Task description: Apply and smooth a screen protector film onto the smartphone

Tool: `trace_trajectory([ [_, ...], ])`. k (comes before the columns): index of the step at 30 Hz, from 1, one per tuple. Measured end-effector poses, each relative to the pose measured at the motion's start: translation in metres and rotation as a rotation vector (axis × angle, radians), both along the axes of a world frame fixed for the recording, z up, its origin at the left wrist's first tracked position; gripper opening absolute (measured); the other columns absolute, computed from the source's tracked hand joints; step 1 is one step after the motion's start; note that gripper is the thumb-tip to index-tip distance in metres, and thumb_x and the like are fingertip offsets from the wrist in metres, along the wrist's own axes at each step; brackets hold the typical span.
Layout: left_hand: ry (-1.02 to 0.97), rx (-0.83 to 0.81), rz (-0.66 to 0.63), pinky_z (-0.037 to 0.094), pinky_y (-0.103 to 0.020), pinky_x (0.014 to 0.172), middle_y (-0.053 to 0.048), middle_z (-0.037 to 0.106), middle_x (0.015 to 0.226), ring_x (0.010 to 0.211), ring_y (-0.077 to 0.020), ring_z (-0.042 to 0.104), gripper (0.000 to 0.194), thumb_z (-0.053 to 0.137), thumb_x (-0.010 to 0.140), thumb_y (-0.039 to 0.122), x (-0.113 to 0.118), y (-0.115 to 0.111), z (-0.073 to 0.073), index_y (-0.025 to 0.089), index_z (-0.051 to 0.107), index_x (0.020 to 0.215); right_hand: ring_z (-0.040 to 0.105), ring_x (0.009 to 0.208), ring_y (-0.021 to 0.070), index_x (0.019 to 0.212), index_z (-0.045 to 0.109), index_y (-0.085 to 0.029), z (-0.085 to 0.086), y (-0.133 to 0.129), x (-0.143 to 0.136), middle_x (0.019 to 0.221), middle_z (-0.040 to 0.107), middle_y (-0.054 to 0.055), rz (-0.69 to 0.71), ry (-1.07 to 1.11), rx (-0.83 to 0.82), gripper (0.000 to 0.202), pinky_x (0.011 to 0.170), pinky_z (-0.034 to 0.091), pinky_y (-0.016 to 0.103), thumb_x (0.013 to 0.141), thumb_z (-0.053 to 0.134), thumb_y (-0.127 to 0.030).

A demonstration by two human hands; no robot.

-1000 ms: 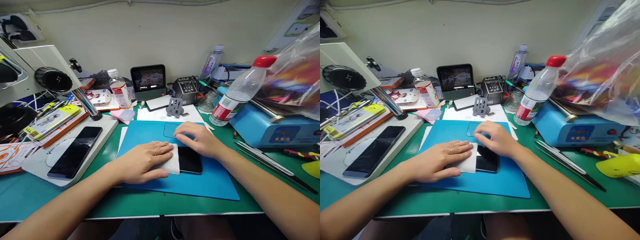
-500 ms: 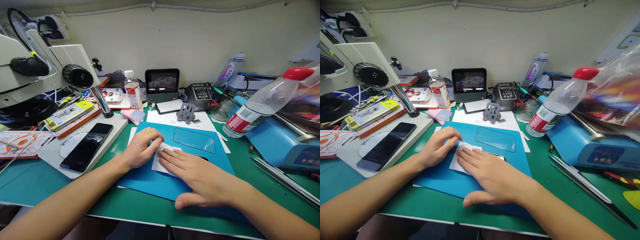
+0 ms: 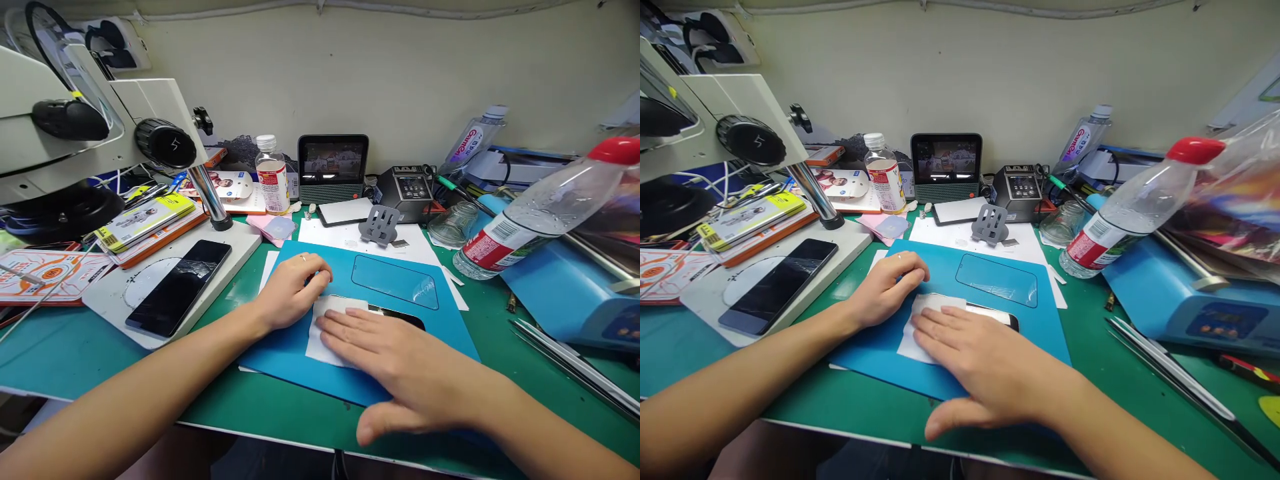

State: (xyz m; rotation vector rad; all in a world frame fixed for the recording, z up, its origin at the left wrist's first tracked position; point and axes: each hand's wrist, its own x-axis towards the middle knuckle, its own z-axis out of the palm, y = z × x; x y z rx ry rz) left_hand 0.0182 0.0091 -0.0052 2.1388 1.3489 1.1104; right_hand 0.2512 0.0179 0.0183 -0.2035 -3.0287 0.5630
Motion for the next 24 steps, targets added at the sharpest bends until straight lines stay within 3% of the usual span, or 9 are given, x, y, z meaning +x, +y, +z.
trace_trajectory([
  [3, -0.008, 0.01, 0.012, 0.042, -0.029, 0.074, -0.001, 0.064, 0.076, 0.075, -0.0161, 0.057, 0.027, 0.042, 0.098, 0.023, 0.0, 0.001, 0.0, 0.019, 0.057, 0.077, 0.051, 0.14, 0.0318, 0.143, 0.057, -0.01, 0.001, 0.003, 0.004, 0.15, 0.053, 0.018, 0.018, 0.054, 0.017, 0.076, 0.121, 0.037, 0.049, 0.089, 0.062, -0.063],
  [9, -0.041, 0.01, 0.036, 0.041, -0.027, 0.067, 0.0, 0.059, 0.068, 0.065, -0.0141, 0.053, 0.028, 0.043, 0.096, 0.023, -0.001, 0.002, 0.002, 0.02, 0.053, 0.07, 0.063, 0.128, 0.0313, 0.131, 0.067, -0.008, -0.007, 0.016, 0.009, 0.137, 0.066, 0.017, -0.095, 0.155, 0.181, 0.053, 0.117, 0.043, 0.053, 0.1, 0.052, -0.05],
  [15, -0.082, 0.001, 0.007, 0.038, -0.024, 0.058, 0.004, 0.054, 0.06, 0.055, -0.0105, 0.049, 0.025, 0.043, 0.094, 0.022, -0.001, 0.001, 0.001, 0.019, 0.054, 0.072, 0.051, 0.139, 0.0368, 0.142, 0.057, -0.004, -0.006, 0.003, -0.002, 0.149, 0.052, 0.023, -0.073, 0.084, 0.196, 0.082, 0.116, 0.044, 0.054, 0.09, 0.057, -0.067],
  [18, -0.101, 0.022, 0.014, 0.037, -0.023, 0.056, 0.005, 0.052, 0.056, 0.052, -0.0097, 0.047, 0.024, 0.043, 0.094, 0.022, -0.001, 0.0, 0.001, 0.019, 0.054, 0.072, 0.056, 0.135, 0.0344, 0.139, 0.06, -0.006, -0.006, 0.003, -0.002, 0.145, 0.058, 0.02, -0.028, 0.091, 0.166, 0.076, 0.117, 0.043, 0.052, 0.092, 0.055, -0.065],
  [21, -0.126, 0.062, 0.058, 0.036, -0.024, 0.055, 0.005, 0.05, 0.054, 0.05, -0.0099, 0.045, 0.026, 0.043, 0.093, 0.023, 0.0, 0.001, 0.001, 0.02, 0.052, 0.069, 0.06, 0.132, 0.0328, 0.136, 0.063, -0.008, -0.008, 0.006, -0.002, 0.141, 0.063, 0.018, -0.079, 0.128, 0.187, 0.063, 0.117, 0.043, 0.052, 0.098, 0.051, -0.057],
  [24, -0.081, 0.039, 0.061, 0.035, -0.024, 0.055, 0.004, 0.052, 0.057, 0.052, -0.0102, 0.046, 0.025, 0.043, 0.091, 0.023, 0.001, 0.002, 0.001, 0.02, 0.052, 0.067, 0.054, 0.137, 0.036, 0.138, 0.061, -0.005, -0.009, 0.004, -0.006, 0.146, 0.056, 0.022, -0.135, 0.124, 0.192, 0.072, 0.116, 0.043, 0.054, 0.094, 0.055, -0.062],
])
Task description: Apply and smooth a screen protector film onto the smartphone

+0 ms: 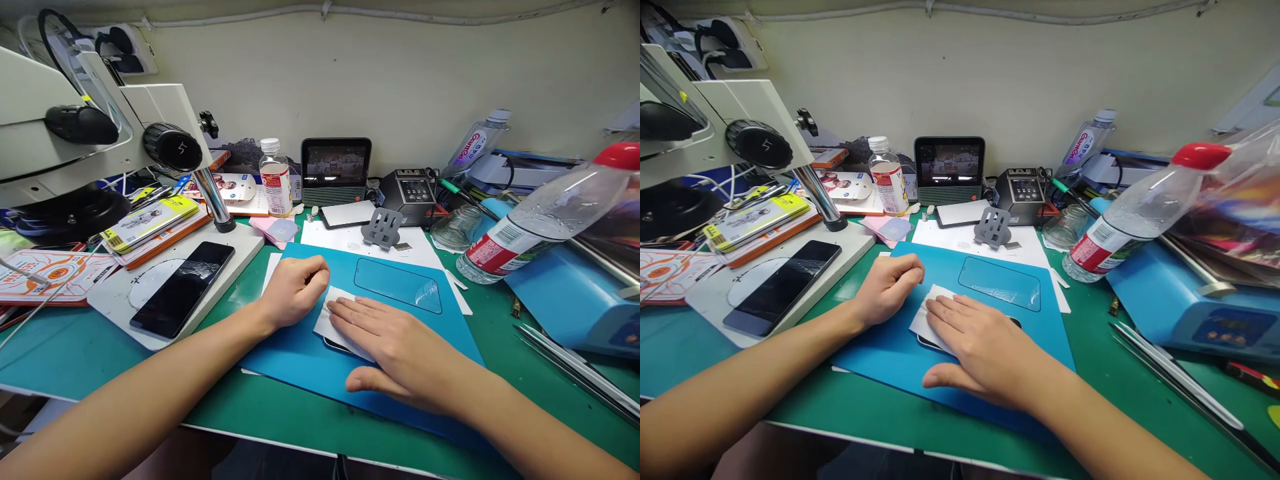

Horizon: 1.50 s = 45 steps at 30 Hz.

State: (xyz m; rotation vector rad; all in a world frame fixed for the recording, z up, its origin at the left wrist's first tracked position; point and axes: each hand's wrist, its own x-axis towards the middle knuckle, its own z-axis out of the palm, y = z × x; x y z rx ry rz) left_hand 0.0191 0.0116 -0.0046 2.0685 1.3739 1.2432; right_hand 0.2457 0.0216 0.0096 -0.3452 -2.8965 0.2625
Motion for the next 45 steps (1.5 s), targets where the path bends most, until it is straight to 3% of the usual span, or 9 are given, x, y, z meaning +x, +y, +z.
trace_trajectory([
  [3, 0.053, -0.039, -0.021, 0.033, -0.024, 0.055, 0.004, 0.053, 0.057, 0.053, -0.0101, 0.046, 0.025, 0.043, 0.088, 0.022, 0.001, 0.002, -0.002, 0.019, 0.05, 0.065, 0.055, 0.136, 0.0354, 0.138, 0.062, -0.005, 0.002, -0.005, -0.004, 0.145, 0.058, 0.022, 0.074, -0.013, -0.056, 0.078, 0.118, 0.042, 0.05, 0.089, 0.06, -0.066],
  [7, 0.037, -0.05, 0.001, 0.032, -0.024, 0.054, 0.005, 0.05, 0.055, 0.052, -0.0098, 0.043, 0.024, 0.044, 0.088, 0.021, 0.0, 0.003, -0.003, 0.02, 0.049, 0.065, 0.064, 0.127, 0.0305, 0.134, 0.065, -0.006, 0.005, -0.002, 0.002, 0.134, 0.068, 0.017, 0.154, 0.015, -0.083, 0.063, 0.114, 0.048, 0.047, 0.096, 0.057, -0.056],
  [16, 0.101, -0.09, -0.002, 0.032, -0.027, 0.056, 0.004, 0.054, 0.057, 0.054, -0.0116, 0.046, 0.025, 0.045, 0.088, 0.023, -0.01, 0.004, -0.003, 0.019, 0.055, 0.066, 0.072, 0.113, 0.0291, 0.123, 0.074, -0.019, 0.014, -0.003, 0.031, 0.126, 0.074, 0.009, 0.013, 0.041, 0.007, 0.036, 0.105, 0.057, 0.046, 0.096, 0.062, -0.04],
  [20, 0.242, -0.101, -0.193, 0.045, -0.03, 0.074, -0.002, 0.071, 0.088, 0.083, -0.0186, 0.061, 0.017, 0.053, 0.091, 0.03, -0.015, 0.0, 0.001, 0.02, 0.067, 0.091, 0.069, 0.118, 0.0319, 0.13, 0.071, -0.022, 0.015, -0.024, 0.063, 0.132, 0.07, 0.009, -0.132, 0.017, 0.049, 0.039, 0.105, 0.057, 0.05, 0.096, 0.062, -0.038],
  [23, 0.316, -0.116, -0.365, 0.049, -0.037, 0.09, -0.006, 0.071, 0.111, 0.105, -0.0239, 0.059, 0.027, 0.058, 0.091, 0.034, -0.016, -0.006, 0.007, 0.022, 0.065, 0.114, 0.065, 0.124, 0.0333, 0.138, 0.064, -0.024, 0.008, -0.043, 0.088, 0.138, 0.065, 0.007, -0.253, -0.014, 0.091, 0.044, 0.102, 0.058, 0.051, 0.096, 0.059, -0.034],
  [26, 0.314, -0.145, -0.439, 0.049, -0.04, 0.095, -0.008, 0.067, 0.117, 0.111, -0.0252, 0.057, 0.038, 0.061, 0.086, 0.029, -0.016, -0.009, 0.01, 0.021, 0.061, 0.123, 0.061, 0.128, 0.0352, 0.146, 0.056, -0.023, -0.002, -0.062, 0.097, 0.144, 0.06, 0.008, -0.367, -0.018, 0.109, 0.05, 0.103, 0.056, 0.056, 0.097, 0.055, -0.035],
  [32, 0.326, -0.191, -0.377, 0.051, -0.039, 0.085, -0.007, 0.063, 0.104, 0.098, -0.0241, 0.059, 0.04, 0.053, 0.075, 0.017, -0.015, -0.004, 0.003, 0.019, 0.062, 0.114, 0.055, 0.134, 0.0368, 0.139, 0.063, -0.016, -0.01, -0.083, 0.072, 0.146, 0.057, 0.012, -0.573, 0.032, 0.077, 0.05, 0.107, 0.05, 0.06, 0.1, 0.051, -0.044],
  [41, 0.26, -0.125, -0.298, 0.042, -0.032, 0.072, -0.001, 0.062, 0.08, 0.078, -0.0186, 0.055, 0.025, 0.047, 0.077, 0.013, -0.015, 0.005, -0.005, 0.02, 0.062, 0.095, 0.05, 0.14, 0.0331, 0.139, 0.062, -0.011, -0.006, -0.066, -0.012, 0.15, 0.054, 0.015, -0.586, -0.022, -0.018, 0.053, 0.113, 0.047, 0.054, 0.101, 0.05, -0.047],
  [45, 0.258, -0.133, -0.296, 0.041, -0.031, 0.071, 0.0, 0.062, 0.078, 0.078, -0.0184, 0.056, 0.025, 0.046, 0.078, 0.012, -0.016, 0.006, -0.007, 0.02, 0.063, 0.094, 0.05, 0.141, 0.0317, 0.14, 0.06, -0.008, -0.004, -0.067, -0.023, 0.149, 0.056, 0.016, -0.593, -0.033, -0.003, 0.054, 0.116, 0.044, 0.052, 0.101, 0.051, -0.043],
])
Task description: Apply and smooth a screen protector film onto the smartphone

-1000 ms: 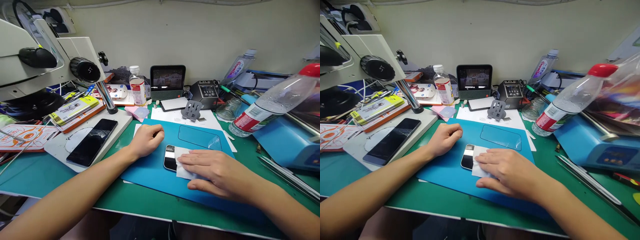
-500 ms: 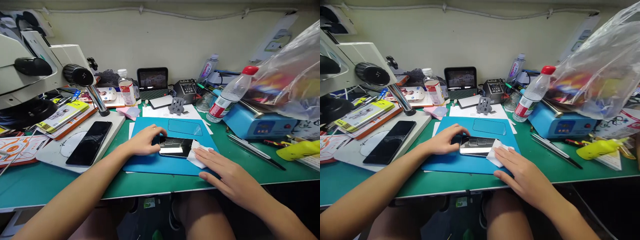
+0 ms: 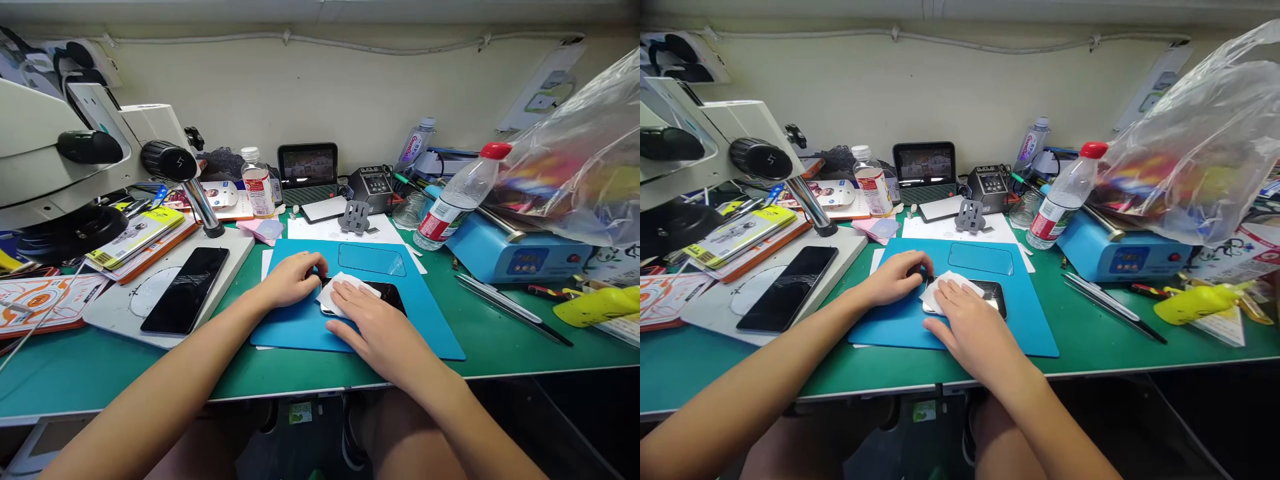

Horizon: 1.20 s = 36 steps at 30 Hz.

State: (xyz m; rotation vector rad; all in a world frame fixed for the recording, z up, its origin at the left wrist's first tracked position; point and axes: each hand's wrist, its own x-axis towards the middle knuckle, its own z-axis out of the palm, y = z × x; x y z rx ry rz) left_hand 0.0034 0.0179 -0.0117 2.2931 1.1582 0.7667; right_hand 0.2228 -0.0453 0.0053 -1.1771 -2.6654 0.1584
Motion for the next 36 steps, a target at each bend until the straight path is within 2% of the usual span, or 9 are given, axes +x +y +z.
trace_trajectory([
  [3, -0.005, -0.001, -0.002, 0.043, -0.032, 0.074, -0.001, 0.065, 0.083, 0.082, -0.0192, 0.057, 0.024, 0.045, 0.079, 0.012, 0.0, 0.001, -0.001, 0.02, 0.062, 0.094, 0.051, 0.14, 0.0312, 0.14, 0.061, -0.012, -0.003, -0.01, 0.02, 0.15, 0.055, 0.012, -0.015, -0.018, 0.02, 0.049, 0.114, 0.047, 0.052, 0.102, 0.049, -0.041],
  [7, -0.017, -0.005, -0.004, 0.044, -0.033, 0.079, -0.002, 0.069, 0.093, 0.088, -0.0202, 0.059, 0.023, 0.045, 0.081, 0.013, 0.002, 0.002, -0.002, 0.021, 0.062, 0.094, 0.052, 0.139, 0.0317, 0.142, 0.059, -0.016, -0.007, -0.021, 0.043, 0.15, 0.055, 0.01, -0.039, -0.017, 0.058, 0.051, 0.112, 0.049, 0.054, 0.102, 0.047, -0.045],
  [9, -0.024, -0.007, -0.001, 0.044, -0.033, 0.08, -0.002, 0.07, 0.095, 0.09, -0.0207, 0.06, 0.022, 0.044, 0.082, 0.013, 0.002, 0.002, -0.002, 0.021, 0.062, 0.094, 0.051, 0.14, 0.0324, 0.141, 0.06, -0.014, -0.006, -0.018, 0.038, 0.15, 0.055, 0.012, -0.05, -0.021, 0.05, 0.053, 0.111, 0.051, 0.053, 0.102, 0.048, -0.047],
  [15, -0.034, -0.007, 0.004, 0.044, -0.035, 0.081, -0.003, 0.07, 0.091, 0.088, -0.0216, 0.059, 0.022, 0.042, 0.084, 0.014, 0.003, 0.001, -0.003, 0.021, 0.061, 0.092, 0.05, 0.141, 0.0328, 0.139, 0.061, -0.008, 0.003, 0.007, -0.008, 0.149, 0.056, 0.016, -0.005, -0.058, -0.012, 0.058, 0.116, 0.045, 0.052, 0.099, 0.053, -0.05],
  [17, -0.037, -0.01, 0.004, 0.044, -0.035, 0.081, -0.003, 0.07, 0.092, 0.087, -0.0215, 0.059, 0.022, 0.042, 0.084, 0.014, 0.003, 0.002, -0.003, 0.021, 0.062, 0.092, 0.049, 0.142, 0.0322, 0.141, 0.059, -0.009, 0.003, 0.009, -0.009, 0.15, 0.055, 0.016, 0.002, -0.062, -0.005, 0.06, 0.117, 0.043, 0.051, 0.098, 0.055, -0.05],
  [24, -0.061, -0.034, 0.02, 0.047, -0.033, 0.081, -0.002, 0.072, 0.095, 0.089, -0.0199, 0.063, 0.022, 0.043, 0.085, 0.014, 0.002, 0.006, -0.005, 0.021, 0.063, 0.092, 0.049, 0.141, 0.033, 0.145, 0.056, -0.014, -0.005, -0.017, 0.043, 0.154, 0.05, 0.01, 0.059, -0.104, 0.12, 0.057, 0.113, 0.047, 0.055, 0.102, 0.045, -0.05],
  [26, -0.058, -0.034, 0.029, 0.047, -0.033, 0.082, -0.002, 0.072, 0.096, 0.09, -0.0205, 0.063, 0.022, 0.044, 0.086, 0.015, 0.002, 0.007, -0.006, 0.021, 0.063, 0.094, 0.05, 0.141, 0.0333, 0.147, 0.055, -0.016, -0.005, -0.017, 0.047, 0.154, 0.05, 0.01, 0.081, -0.114, 0.13, 0.058, 0.113, 0.048, 0.055, 0.102, 0.046, -0.051],
  [32, -0.055, -0.039, 0.029, 0.047, -0.034, 0.083, -0.002, 0.072, 0.097, 0.091, -0.0207, 0.063, 0.022, 0.043, 0.087, 0.015, 0.001, 0.006, -0.006, 0.021, 0.063, 0.094, 0.048, 0.142, 0.0349, 0.138, 0.061, -0.011, 0.006, 0.009, 0.007, 0.151, 0.055, 0.016, 0.1, -0.128, 0.035, 0.06, 0.116, 0.044, 0.054, 0.1, 0.048, -0.055],
  [36, -0.057, -0.045, 0.015, 0.047, -0.034, 0.082, -0.002, 0.072, 0.095, 0.09, -0.0206, 0.062, 0.022, 0.042, 0.089, 0.016, 0.001, 0.003, -0.004, 0.021, 0.063, 0.094, 0.035, 0.149, 0.0377, 0.138, 0.062, -0.016, 0.009, 0.017, -0.001, 0.154, 0.053, 0.012, 0.1, -0.105, -0.001, 0.056, 0.117, 0.041, 0.058, 0.1, 0.048, -0.054],
])
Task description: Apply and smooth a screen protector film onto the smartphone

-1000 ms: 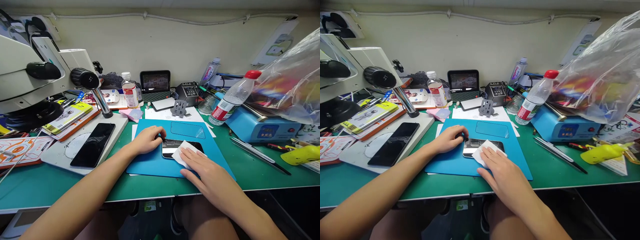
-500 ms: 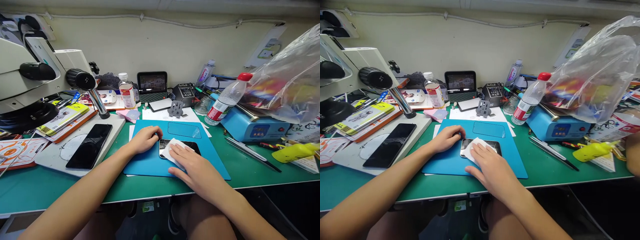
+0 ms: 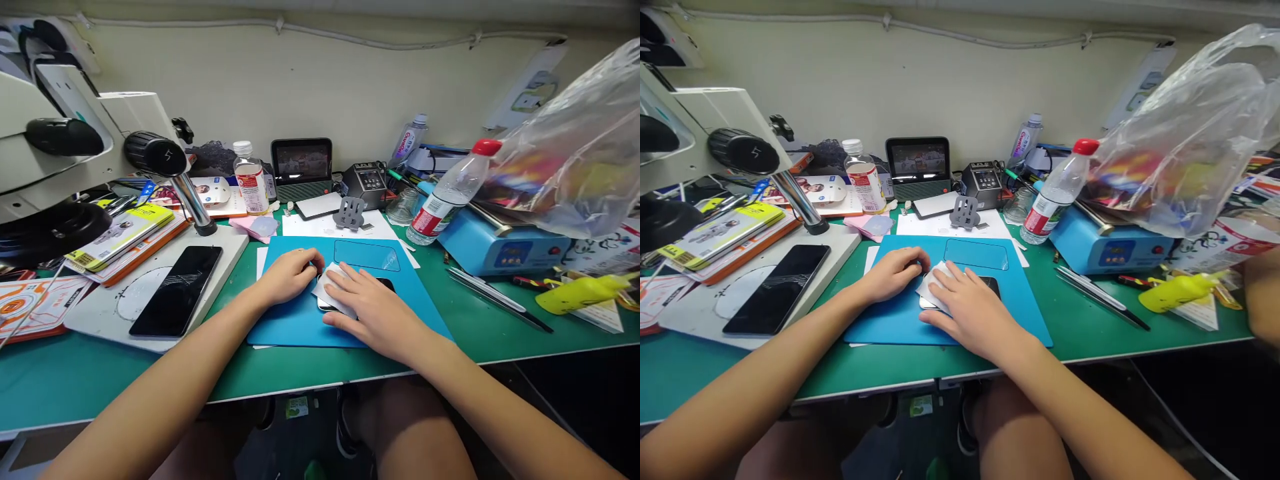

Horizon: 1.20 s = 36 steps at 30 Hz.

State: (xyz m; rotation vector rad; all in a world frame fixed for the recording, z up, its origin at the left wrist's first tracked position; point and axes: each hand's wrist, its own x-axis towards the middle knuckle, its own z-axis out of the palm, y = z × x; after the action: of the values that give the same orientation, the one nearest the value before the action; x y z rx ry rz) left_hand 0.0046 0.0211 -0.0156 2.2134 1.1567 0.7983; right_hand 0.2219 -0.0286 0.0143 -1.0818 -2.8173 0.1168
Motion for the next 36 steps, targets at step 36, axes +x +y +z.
trace_trajectory([
  [36, -0.059, -0.065, -0.015, 0.047, -0.032, 0.083, -0.003, 0.072, 0.093, 0.088, -0.0199, 0.064, 0.038, 0.038, 0.102, 0.047, 0.001, -0.001, 0.003, 0.021, 0.063, 0.09, 0.041, 0.145, 0.0443, 0.144, 0.048, 0.01, -0.011, -0.032, 0.008, 0.151, 0.046, 0.034, -0.468, -0.112, 0.125, 0.103, 0.118, 0.034, 0.059, 0.092, 0.032, -0.078],
])
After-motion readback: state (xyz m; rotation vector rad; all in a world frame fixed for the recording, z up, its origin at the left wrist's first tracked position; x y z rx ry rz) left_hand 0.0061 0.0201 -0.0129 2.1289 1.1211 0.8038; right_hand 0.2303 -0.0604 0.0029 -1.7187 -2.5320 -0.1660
